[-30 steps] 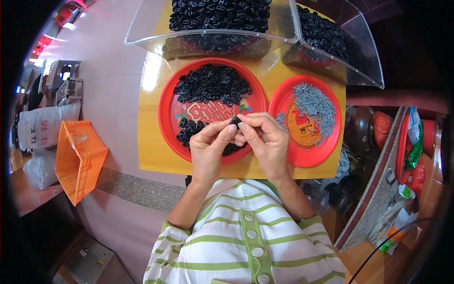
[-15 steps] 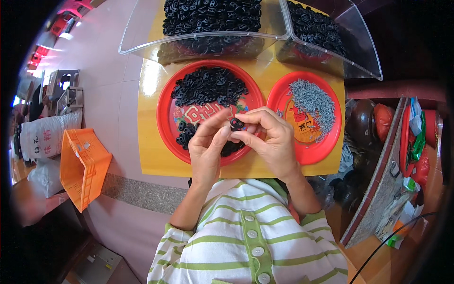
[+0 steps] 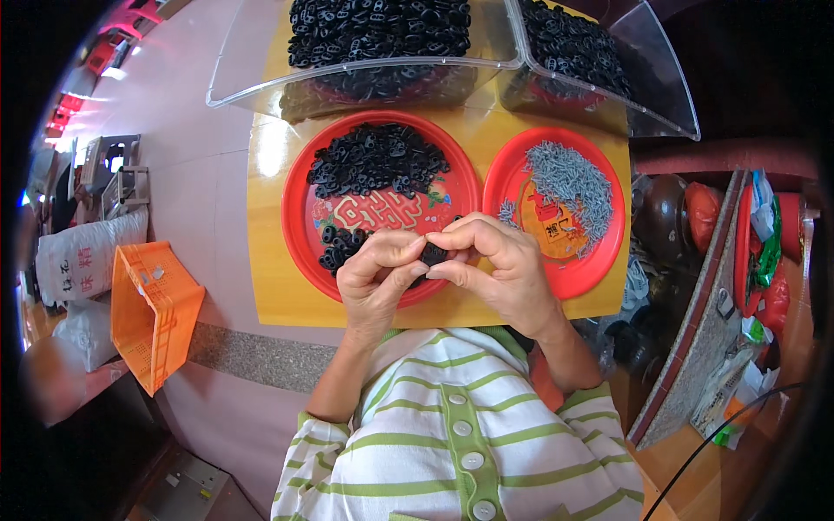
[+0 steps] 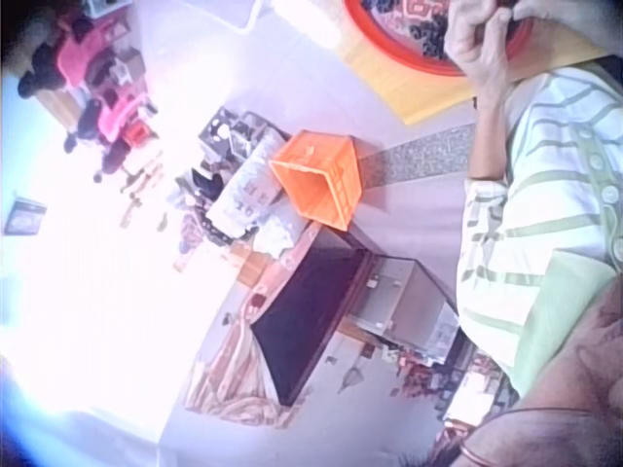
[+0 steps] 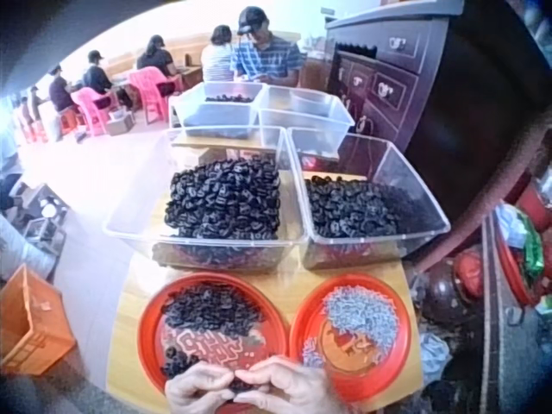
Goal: The person sits at a table and repeatedly picks up small black plastic rings and silver metal pins. They insert the pins into the rings to assemble hair accessories, placing the finished units into a clear plastic container.
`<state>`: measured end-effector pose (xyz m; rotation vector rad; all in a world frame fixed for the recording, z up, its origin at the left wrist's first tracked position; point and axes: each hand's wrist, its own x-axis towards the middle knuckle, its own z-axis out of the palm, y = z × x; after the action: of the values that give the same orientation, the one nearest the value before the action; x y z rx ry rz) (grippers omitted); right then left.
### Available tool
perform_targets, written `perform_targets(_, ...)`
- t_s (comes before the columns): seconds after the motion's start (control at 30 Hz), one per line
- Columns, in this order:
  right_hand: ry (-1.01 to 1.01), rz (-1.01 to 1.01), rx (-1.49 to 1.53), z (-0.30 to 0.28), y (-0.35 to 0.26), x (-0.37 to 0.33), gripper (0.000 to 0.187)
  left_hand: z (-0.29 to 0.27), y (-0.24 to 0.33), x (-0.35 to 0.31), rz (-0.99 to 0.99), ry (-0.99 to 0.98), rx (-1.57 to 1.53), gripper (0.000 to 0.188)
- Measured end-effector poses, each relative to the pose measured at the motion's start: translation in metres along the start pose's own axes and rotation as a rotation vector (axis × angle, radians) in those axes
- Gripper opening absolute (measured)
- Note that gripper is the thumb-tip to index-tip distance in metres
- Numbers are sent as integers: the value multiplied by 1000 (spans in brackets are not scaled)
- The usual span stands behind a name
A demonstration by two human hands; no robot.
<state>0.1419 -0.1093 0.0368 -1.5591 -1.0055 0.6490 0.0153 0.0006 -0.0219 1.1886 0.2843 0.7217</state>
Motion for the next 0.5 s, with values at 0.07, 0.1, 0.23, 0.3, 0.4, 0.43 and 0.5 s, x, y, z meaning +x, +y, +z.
perform_targets(0.07,2,-12,-10,1,2,-1,26,0,-1,-1,-11,3,-20,19)
perform_targets(0.1,1,-18,-17,1,3,-1,26,1,-1,-1,-20,7,-29,18)
perform_targets(0.23,4,-58,-34,1,4,-2,25,0,-2,-2,-6,3,4,17)
perform_targets(0.3,11,-85,-53,2,6,-3,24,0,-2,-3,-15,4,-15,17)
perform_targets(0.4,15,-80,-75,4,11,-3,22,-1,-6,-3,-64,24,-55,18)
perform_targets(0.43,10,-50,-63,2,11,-2,21,-1,-7,-3,-85,33,-69,18)
perform_targets(0.5,60,-52,-97,-5,11,4,20,4,-3,2,-121,64,-42,22)
